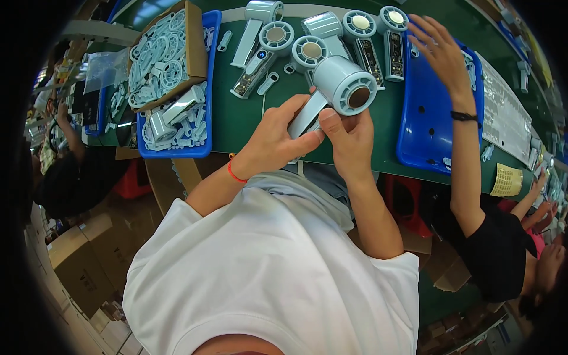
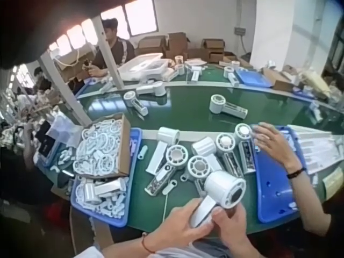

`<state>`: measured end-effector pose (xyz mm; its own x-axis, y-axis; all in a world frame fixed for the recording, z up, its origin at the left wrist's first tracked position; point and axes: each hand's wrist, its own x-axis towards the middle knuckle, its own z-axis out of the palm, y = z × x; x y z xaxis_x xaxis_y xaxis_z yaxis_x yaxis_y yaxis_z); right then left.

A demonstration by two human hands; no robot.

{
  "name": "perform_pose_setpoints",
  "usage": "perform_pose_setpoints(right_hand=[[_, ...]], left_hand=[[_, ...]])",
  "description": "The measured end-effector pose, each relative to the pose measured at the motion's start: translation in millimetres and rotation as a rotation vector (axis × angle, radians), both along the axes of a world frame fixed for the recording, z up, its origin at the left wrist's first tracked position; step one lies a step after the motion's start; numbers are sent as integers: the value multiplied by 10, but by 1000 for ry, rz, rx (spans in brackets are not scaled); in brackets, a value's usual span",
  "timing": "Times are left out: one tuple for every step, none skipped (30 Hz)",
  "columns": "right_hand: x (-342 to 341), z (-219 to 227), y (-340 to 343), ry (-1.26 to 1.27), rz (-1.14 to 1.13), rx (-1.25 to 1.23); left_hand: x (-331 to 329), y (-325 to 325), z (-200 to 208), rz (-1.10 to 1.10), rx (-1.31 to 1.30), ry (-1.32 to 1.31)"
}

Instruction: Assembling components of portable handheld fans on a production line.

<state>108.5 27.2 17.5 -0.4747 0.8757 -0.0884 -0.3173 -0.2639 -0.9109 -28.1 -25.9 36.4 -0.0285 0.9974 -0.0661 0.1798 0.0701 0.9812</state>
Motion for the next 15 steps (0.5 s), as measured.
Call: perform_pose_setpoints(right_hand=[[-14,-1,-9,-2,0,2],[-28,-2,-17,33,13,-41],[-46,-5,-15,69,31,-81],[-58,-48,-49,69,78,-83],[-66,-75,-99,69,125,-85],[-99,68,-92,32,163,-104],[-68,58,-105,-34,126,34],[-19,44,-105,-98,89,172],[36,119,-69,-123,47,364],[117,69,-43,-272,-130,699],[88,-101,-109,-19,-145,711],[30,-244,-142,246,-149,712],[169,-189,-171,-440,38,1014],[64,-430,-258,-231,65,691],[-88,-369,-275,-203,105,690]], left_hand=[[1,4,5,2,-23,-24],[-1,-2,4,0,-21,-26],[-3,-10,-6,-22,7,18],[0,-20,-20,-44,34,63],[31,-34,-55,-43,38,64],[71,-49,-104,-14,174,12],[96,-74,-121,16,310,-39],[41,-166,-100,-10,314,90],[-21,-230,-113,102,364,138],[-79,-297,-131,210,414,186],[-136,-384,-235,358,413,82],[-243,-510,-329,292,260,129],[-302,-633,-366,224,102,168],[-252,-687,-399,218,62,112],[-197,-838,-443,280,22,56]])
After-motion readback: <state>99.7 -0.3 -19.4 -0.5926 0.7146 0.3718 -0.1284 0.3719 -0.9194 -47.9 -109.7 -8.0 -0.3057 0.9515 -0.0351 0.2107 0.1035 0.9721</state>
